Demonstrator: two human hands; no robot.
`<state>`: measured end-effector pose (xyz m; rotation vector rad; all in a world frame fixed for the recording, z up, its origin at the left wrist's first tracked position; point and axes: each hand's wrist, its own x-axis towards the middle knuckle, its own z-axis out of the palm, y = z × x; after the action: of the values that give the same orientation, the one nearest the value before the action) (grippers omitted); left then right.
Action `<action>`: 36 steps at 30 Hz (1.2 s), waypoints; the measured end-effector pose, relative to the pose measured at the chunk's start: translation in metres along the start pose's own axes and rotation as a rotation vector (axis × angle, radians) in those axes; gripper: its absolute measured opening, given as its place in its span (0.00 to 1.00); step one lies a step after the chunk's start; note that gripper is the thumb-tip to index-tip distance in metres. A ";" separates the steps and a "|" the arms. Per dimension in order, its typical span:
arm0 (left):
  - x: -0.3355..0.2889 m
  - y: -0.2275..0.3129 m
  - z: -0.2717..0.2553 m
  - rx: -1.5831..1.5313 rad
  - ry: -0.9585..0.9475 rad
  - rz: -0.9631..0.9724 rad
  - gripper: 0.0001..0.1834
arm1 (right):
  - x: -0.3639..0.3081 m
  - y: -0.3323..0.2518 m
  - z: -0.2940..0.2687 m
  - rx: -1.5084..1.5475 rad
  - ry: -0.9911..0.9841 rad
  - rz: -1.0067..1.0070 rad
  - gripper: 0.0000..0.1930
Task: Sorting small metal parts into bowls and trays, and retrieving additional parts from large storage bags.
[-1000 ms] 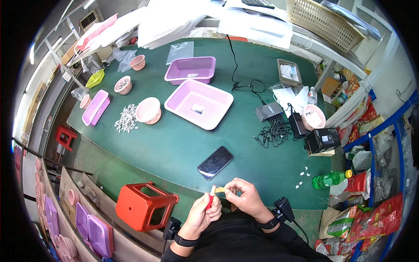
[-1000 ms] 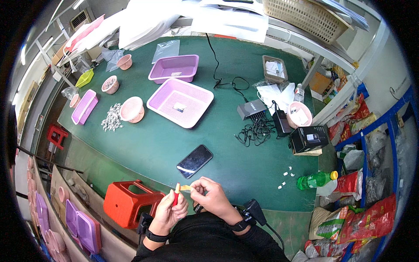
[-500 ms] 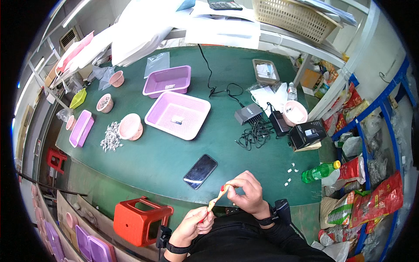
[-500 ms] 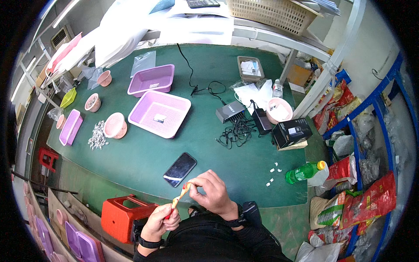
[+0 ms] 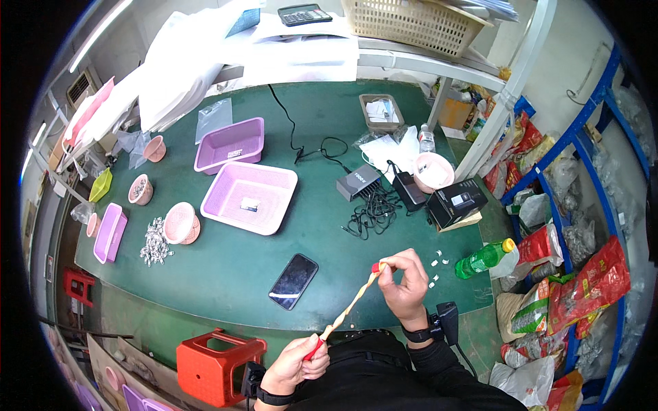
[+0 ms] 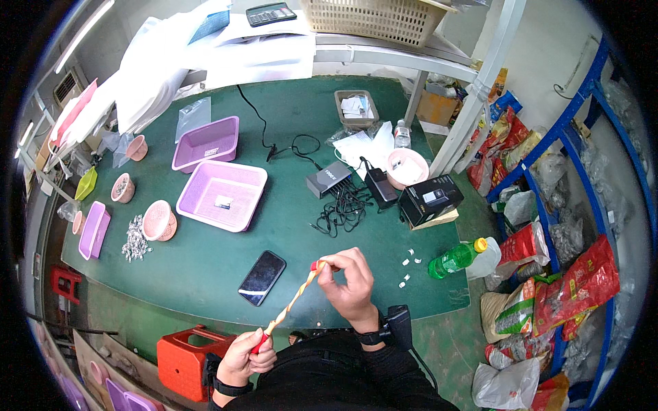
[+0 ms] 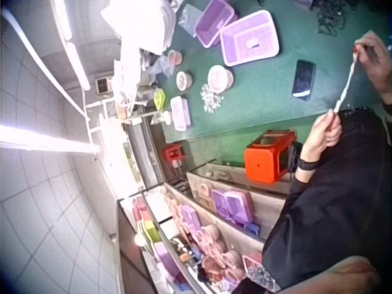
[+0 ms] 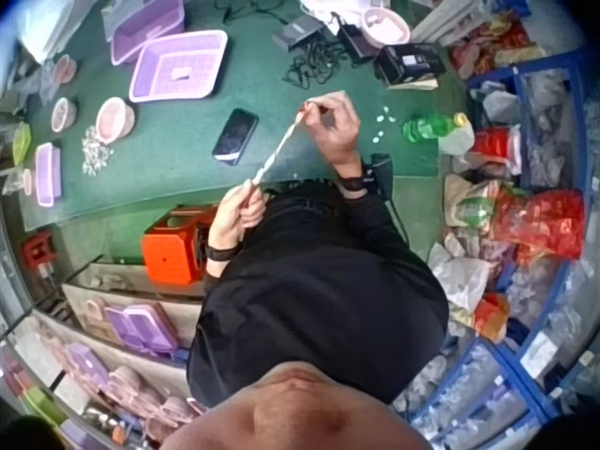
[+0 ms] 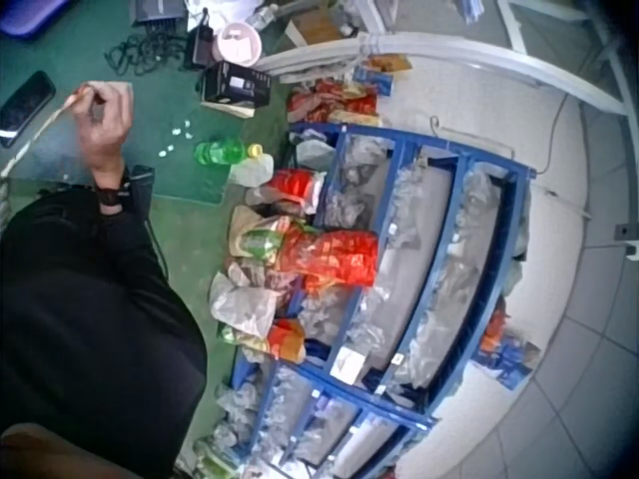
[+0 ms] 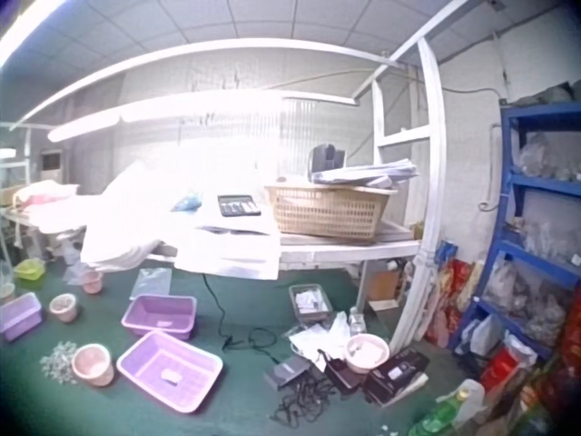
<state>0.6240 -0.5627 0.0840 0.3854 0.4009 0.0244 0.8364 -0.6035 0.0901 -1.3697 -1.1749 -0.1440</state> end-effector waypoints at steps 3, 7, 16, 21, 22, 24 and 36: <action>0.003 -0.002 0.000 0.010 -0.018 -0.029 0.19 | 0.005 0.006 -0.009 -0.004 0.058 0.079 0.03; 0.008 -0.002 0.001 0.048 -0.012 -0.064 0.19 | 0.009 0.016 -0.018 -0.064 0.061 0.056 0.05; 0.012 0.001 0.005 0.088 -0.011 -0.080 0.19 | 0.029 0.030 -0.035 -0.130 0.166 0.064 0.04; 0.014 0.002 0.004 0.095 -0.024 -0.100 0.19 | 0.045 0.036 -0.048 -0.085 0.263 0.094 0.03; 0.014 0.003 0.005 0.103 -0.029 -0.098 0.18 | 0.048 0.037 -0.050 -0.107 0.255 0.082 0.03; 0.016 0.004 0.008 0.112 -0.034 -0.096 0.18 | 0.052 0.040 -0.053 -0.128 0.248 0.070 0.02; 0.026 0.017 0.002 0.122 0.036 -0.030 0.18 | 0.039 0.062 -0.069 0.695 0.135 0.657 0.03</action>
<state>0.6499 -0.5448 0.0824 0.5002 0.4449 -0.0227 0.9353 -0.6200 0.0922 -1.0255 -0.5258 0.5831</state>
